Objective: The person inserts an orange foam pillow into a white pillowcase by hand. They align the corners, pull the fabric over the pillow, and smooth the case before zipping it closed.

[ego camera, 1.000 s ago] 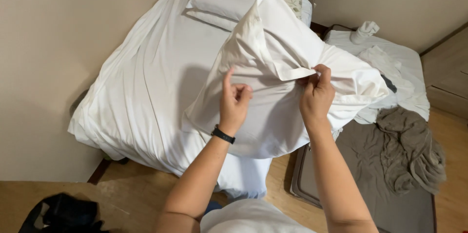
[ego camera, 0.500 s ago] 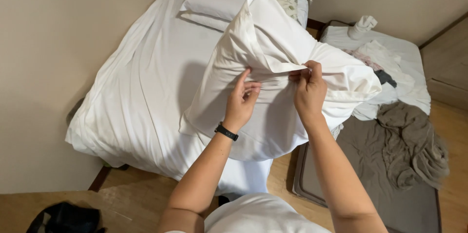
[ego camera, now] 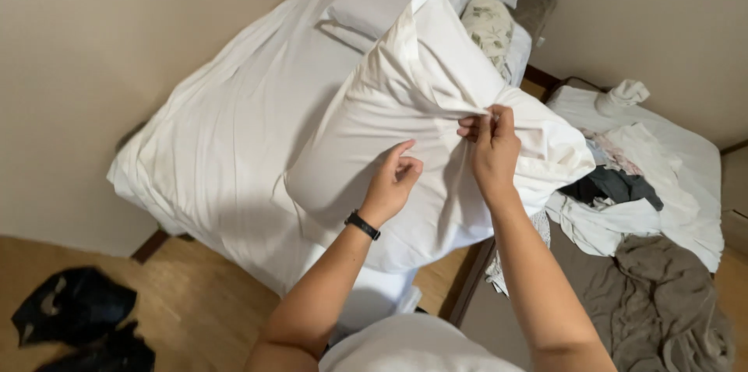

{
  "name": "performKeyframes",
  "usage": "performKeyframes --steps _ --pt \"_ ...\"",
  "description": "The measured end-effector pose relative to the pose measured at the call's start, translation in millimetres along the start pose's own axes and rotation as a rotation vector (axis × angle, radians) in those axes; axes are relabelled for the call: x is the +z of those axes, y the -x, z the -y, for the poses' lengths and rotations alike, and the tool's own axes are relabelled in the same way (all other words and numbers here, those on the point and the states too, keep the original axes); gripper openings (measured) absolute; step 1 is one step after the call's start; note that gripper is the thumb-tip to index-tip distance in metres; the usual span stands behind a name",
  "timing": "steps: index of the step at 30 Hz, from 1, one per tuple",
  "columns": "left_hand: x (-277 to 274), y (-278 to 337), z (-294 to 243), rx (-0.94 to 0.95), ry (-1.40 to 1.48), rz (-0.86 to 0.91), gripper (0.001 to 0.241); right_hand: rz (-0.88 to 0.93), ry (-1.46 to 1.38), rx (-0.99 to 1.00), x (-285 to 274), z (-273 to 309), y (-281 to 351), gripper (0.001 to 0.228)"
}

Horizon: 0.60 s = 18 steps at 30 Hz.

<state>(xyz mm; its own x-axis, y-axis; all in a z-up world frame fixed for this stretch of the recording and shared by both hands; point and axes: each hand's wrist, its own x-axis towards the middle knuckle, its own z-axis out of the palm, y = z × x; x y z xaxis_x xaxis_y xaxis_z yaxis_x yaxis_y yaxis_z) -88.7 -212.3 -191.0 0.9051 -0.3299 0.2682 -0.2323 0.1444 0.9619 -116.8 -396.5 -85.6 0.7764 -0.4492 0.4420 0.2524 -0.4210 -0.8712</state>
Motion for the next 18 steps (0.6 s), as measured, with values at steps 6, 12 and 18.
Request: performKeyframes --steps 6,12,18 --pt "45.7 8.6 11.2 -0.197 -0.093 0.005 0.061 0.087 -0.045 -0.003 -27.2 -33.5 -37.1 0.009" --pt "60.7 11.4 17.4 -0.185 -0.176 -0.096 0.069 0.122 -0.035 -0.074 -28.7 -58.6 -46.1 0.009" --pt "46.9 -6.7 8.5 0.036 -0.584 -0.235 0.061 0.172 -0.058 -0.091 -11.9 -52.3 -56.6 0.010"
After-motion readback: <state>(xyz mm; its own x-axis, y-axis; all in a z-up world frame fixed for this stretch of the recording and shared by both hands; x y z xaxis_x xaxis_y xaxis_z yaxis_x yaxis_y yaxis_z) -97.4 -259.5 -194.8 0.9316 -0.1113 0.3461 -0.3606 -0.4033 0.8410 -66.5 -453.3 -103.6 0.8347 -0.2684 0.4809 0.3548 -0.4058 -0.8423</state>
